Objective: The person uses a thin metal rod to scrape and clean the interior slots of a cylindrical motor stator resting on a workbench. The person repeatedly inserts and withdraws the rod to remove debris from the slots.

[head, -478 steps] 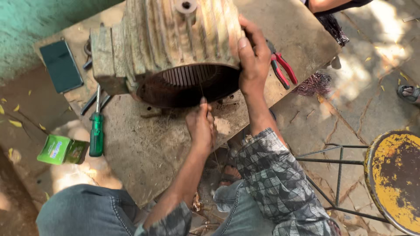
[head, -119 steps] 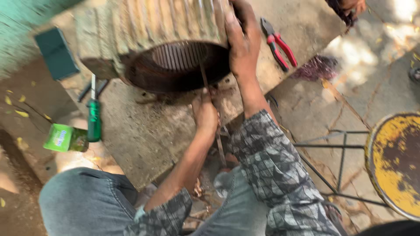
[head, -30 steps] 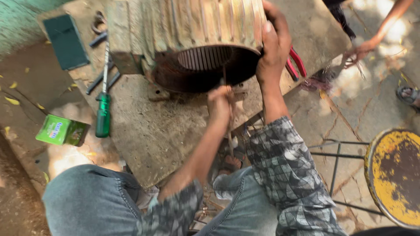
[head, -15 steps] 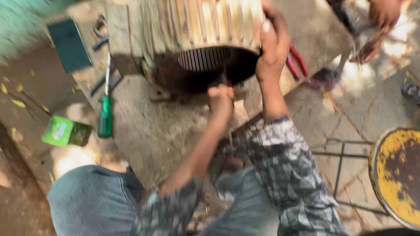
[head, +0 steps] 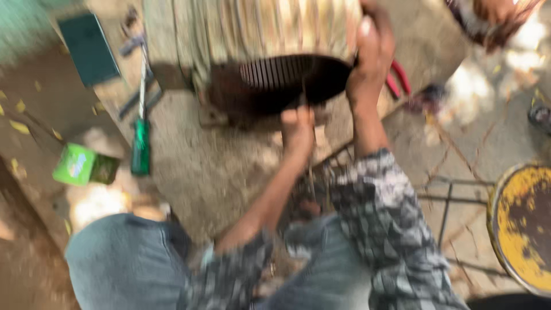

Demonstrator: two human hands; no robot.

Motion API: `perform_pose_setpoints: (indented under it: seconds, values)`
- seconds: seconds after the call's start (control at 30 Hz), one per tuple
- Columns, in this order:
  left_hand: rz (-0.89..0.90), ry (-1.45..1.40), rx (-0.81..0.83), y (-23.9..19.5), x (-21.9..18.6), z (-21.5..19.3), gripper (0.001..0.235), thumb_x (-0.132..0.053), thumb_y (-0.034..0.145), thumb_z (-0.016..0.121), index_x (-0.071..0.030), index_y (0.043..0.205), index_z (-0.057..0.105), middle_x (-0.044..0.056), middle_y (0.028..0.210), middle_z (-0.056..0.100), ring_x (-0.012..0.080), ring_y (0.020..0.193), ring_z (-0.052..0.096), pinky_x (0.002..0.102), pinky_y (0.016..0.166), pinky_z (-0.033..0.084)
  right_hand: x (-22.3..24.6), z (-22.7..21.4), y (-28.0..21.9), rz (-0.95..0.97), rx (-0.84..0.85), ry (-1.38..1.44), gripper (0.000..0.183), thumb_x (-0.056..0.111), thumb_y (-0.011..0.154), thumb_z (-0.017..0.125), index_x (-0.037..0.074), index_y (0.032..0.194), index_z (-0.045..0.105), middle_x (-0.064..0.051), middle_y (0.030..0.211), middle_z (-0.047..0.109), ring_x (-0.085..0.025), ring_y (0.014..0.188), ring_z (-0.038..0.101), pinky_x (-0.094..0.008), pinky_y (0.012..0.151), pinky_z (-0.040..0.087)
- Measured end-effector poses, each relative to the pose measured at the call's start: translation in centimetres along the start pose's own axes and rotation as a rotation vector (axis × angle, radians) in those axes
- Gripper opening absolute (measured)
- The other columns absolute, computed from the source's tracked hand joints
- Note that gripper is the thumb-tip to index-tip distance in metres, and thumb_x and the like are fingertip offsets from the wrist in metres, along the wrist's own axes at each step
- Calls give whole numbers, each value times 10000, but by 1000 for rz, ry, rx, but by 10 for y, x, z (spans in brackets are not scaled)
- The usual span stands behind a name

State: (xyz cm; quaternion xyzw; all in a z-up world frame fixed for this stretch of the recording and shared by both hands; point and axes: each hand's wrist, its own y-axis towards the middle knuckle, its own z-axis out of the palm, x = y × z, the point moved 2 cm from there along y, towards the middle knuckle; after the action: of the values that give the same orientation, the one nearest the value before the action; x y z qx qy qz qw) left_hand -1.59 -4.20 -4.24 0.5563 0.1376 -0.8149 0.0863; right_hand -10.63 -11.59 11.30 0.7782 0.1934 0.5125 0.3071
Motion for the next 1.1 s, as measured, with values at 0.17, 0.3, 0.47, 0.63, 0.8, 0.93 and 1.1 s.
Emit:
perform_pose_setpoints:
  seconds: [0.17,0.3,0.47,0.63,0.8,0.93,1.1]
  values:
    - [36,-167,140,1,-3,1,417,-260,1134,523,-64,772,457,-15,691,370,99,622,340,333,537,287,21,7,16,-26,-1,239,449,311,1114,502,-34,1385,596,-160,1373,641,-252,1320,594,-347,1153,412]
    - [-22,199,-90,-14,17,-14,372,-191,1011,543,-40,675,492,-3,621,464,94,522,421,368,450,337,26,2,-10,103,16,155,437,327,1108,508,-48,1290,640,-148,1216,714,-221,1095,641,-347,1054,500]
    - [-295,-295,14,-22,-38,16,416,-367,1076,387,-109,759,463,-40,562,365,96,416,307,330,366,261,14,4,14,-20,-22,144,442,308,1105,518,-61,1327,620,-151,1307,679,-258,1254,621,-357,1156,444]
    - [-346,-349,-30,-49,-64,23,274,-217,1025,418,-152,763,457,-43,548,354,95,386,294,312,330,233,12,3,-1,121,-75,144,413,294,1081,542,-50,1290,635,-146,1217,712,-260,1138,650,-358,1069,497]
    - [-274,-268,-50,-31,-47,13,377,-220,1036,421,-109,678,464,-5,517,417,127,373,369,320,340,286,16,3,-1,379,-104,75,381,280,1024,607,-91,1094,658,-175,953,657,-247,854,552,-393,816,469]
    - [-396,-341,-111,-17,-56,21,287,-177,976,459,-139,692,450,-31,515,358,121,352,291,312,318,237,17,2,7,8,-23,265,341,281,1093,576,-39,1207,598,-117,1115,680,-182,1017,601,-359,945,477]
    - [-329,-432,-97,-37,-91,10,240,-175,993,437,-153,754,428,-34,538,374,113,360,313,312,324,257,8,4,-6,56,-23,303,361,306,1115,591,-30,1239,632,-120,1146,710,-195,1061,628,-378,997,506]
